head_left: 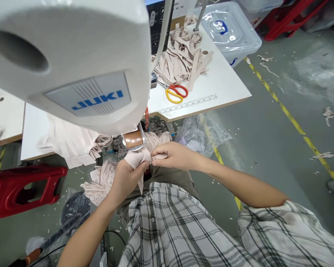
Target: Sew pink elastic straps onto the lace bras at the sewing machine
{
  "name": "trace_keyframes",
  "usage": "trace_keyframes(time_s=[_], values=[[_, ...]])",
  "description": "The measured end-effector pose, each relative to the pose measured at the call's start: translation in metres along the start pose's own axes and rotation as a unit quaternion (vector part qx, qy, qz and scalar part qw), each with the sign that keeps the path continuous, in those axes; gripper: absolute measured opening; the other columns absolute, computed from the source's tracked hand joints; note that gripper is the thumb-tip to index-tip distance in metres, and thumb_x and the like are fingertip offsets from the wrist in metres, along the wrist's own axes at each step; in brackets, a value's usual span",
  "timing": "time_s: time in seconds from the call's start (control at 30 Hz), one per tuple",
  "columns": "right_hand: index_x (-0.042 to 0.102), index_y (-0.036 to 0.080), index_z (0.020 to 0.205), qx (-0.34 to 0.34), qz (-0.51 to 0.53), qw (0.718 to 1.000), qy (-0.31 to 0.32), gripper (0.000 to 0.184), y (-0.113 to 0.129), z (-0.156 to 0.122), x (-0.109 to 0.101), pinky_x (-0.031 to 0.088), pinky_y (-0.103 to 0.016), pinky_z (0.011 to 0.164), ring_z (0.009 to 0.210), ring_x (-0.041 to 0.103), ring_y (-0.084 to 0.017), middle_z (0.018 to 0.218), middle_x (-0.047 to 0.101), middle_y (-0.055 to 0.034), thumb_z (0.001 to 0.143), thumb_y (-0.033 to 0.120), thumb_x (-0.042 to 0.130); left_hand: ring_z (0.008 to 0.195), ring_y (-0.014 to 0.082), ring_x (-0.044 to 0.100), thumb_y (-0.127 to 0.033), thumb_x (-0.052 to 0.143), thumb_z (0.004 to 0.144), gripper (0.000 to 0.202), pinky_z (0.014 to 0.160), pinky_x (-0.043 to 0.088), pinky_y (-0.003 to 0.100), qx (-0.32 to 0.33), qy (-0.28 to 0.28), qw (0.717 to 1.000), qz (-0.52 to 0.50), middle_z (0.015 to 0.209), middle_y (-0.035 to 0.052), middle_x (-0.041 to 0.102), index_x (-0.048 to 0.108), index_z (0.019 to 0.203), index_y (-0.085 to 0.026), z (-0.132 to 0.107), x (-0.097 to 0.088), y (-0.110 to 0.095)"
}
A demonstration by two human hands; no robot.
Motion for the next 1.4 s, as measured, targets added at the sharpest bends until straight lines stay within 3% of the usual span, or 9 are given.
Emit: trace_keyframes(time_s=[0.27, 0.53, 0.67, 0.77, 0.9, 1.03, 1.13, 1.27, 1.4], values=[[0.072, 0.018, 0.084, 0.088, 0.169, 0.981, -0.024, 0.023, -0.008, 0.000, 0.015, 0.039, -0.024, 0.057, 0.064, 0.055, -0.013, 0.070, 0.063, 0.0019, 0.081, 0.040, 0.067, 0.063, 0.0164, 0.057, -0.033, 0.071, 0.080, 0.023, 0.061, 0.044, 0.026, -0.070, -0.024, 0.993, -0.091, 0.063, 0.0010, 0.066, 0.069, 0.064, -0.017, 0.005, 0.002, 0.003], [0.067, 0.019, 0.074, 0.018, -0.019, 0.992, -0.126, 0.016, 0.018, 0.000, 0.025, 0.034, -0.025, 0.056, 0.062, 0.050, -0.012, 0.067, 0.059, 0.0011, 0.085, 0.025, 0.057, 0.063, 0.0137, 0.056, -0.035, 0.073, 0.080, 0.023, 0.061, 0.044, 0.024, -0.108, -0.091, 0.954, -0.264, 0.067, 0.0009, 0.065, 0.066, 0.072, -0.015, -0.007, 0.012, 0.011], [0.067, 0.020, 0.076, 0.033, 0.081, 0.995, -0.039, 0.013, 0.029, 0.005, 0.010, 0.033, -0.025, 0.051, 0.055, 0.046, -0.012, 0.063, 0.058, 0.0018, 0.079, 0.030, 0.060, 0.089, 0.0212, 0.065, -0.044, 0.076, 0.078, 0.031, 0.081, 0.050, 0.030, -0.071, -0.096, 0.939, -0.322, 0.091, 0.0067, 0.072, 0.071, 0.093, -0.018, -0.027, 0.004, 0.032], [0.068, 0.020, 0.077, 0.063, 0.193, 0.979, 0.013, 0.015, 0.042, 0.012, -0.006, 0.038, -0.026, 0.052, 0.056, 0.052, -0.013, 0.069, 0.064, -0.0005, 0.072, 0.033, 0.065, 0.101, 0.0256, 0.067, -0.071, 0.069, 0.071, 0.064, 0.093, 0.049, 0.039, -0.048, -0.124, 0.874, -0.467, 0.103, 0.0091, 0.073, 0.064, 0.114, -0.024, -0.043, 0.006, 0.049], [0.069, 0.021, 0.082, 0.040, 0.225, 0.964, 0.139, 0.014, 0.067, 0.027, -0.020, 0.039, -0.026, 0.051, 0.055, 0.055, -0.014, 0.070, 0.067, -0.0004, 0.071, 0.031, 0.066, 0.104, 0.0327, 0.069, -0.097, 0.040, 0.064, 0.111, 0.087, 0.052, 0.050, -0.055, -0.055, 0.819, -0.569, 0.121, 0.0147, 0.069, 0.019, 0.153, -0.035, -0.051, 0.012, 0.040], [0.068, 0.022, 0.073, -0.047, -0.014, 0.986, 0.157, 0.011, 0.085, 0.049, -0.032, 0.031, -0.027, 0.051, 0.051, 0.046, -0.011, 0.059, 0.057, 0.0022, 0.078, 0.024, 0.059, 0.132, 0.0345, 0.053, -0.088, 0.036, 0.078, 0.088, 0.099, 0.050, 0.051, 0.106, -0.123, 0.902, -0.399, 0.146, 0.0077, 0.054, 0.021, 0.153, -0.046, -0.039, -0.016, 0.026], [0.061, 0.020, 0.068, -0.074, -0.203, 0.974, 0.064, 0.012, 0.087, 0.063, -0.039, 0.028, -0.028, 0.056, 0.054, 0.039, -0.011, 0.056, 0.050, 0.0025, 0.079, 0.022, 0.057, 0.131, 0.0328, 0.054, -0.060, 0.060, 0.088, 0.067, 0.108, 0.046, 0.048, 0.289, -0.141, 0.946, -0.027, 0.143, 0.0079, 0.056, 0.043, 0.148, -0.037, -0.022, -0.041, 0.036], [0.057, 0.018, 0.071, -0.068, -0.270, 0.959, 0.054, 0.008, 0.084, 0.069, -0.042, 0.029, -0.028, 0.062, 0.061, 0.039, -0.011, 0.063, 0.051, 0.0011, 0.078, 0.023, 0.056, 0.103, 0.0248, 0.070, -0.042, 0.071, 0.085, 0.077, 0.095, 0.055, 0.033, 0.390, -0.090, 0.845, 0.355, 0.124, 0.0075, 0.070, 0.037, 0.153, -0.028, 0.004, -0.052, 0.060], [0.048, 0.018, 0.058, -0.053, -0.274, 0.958, 0.066, 0.021, 0.086, 0.067, -0.043, 0.025, -0.028, 0.061, 0.059, 0.035, -0.011, 0.056, 0.045, 0.0017, 0.078, 0.021, 0.053, 0.092, 0.0237, 0.072, -0.041, 0.067, 0.089, 0.073, 0.084, 0.058, 0.032, 0.426, -0.067, 0.788, 0.440, 0.112, 0.0064, 0.074, 0.036, 0.153, -0.028, 0.023, -0.057, 0.069]])
Point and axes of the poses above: each hand's wrist, its own z-axis towards the middle knuckle, its own x-axis out of the palm, y = z × x, the point moved 1 cm from there along z, towards the middle knuckle
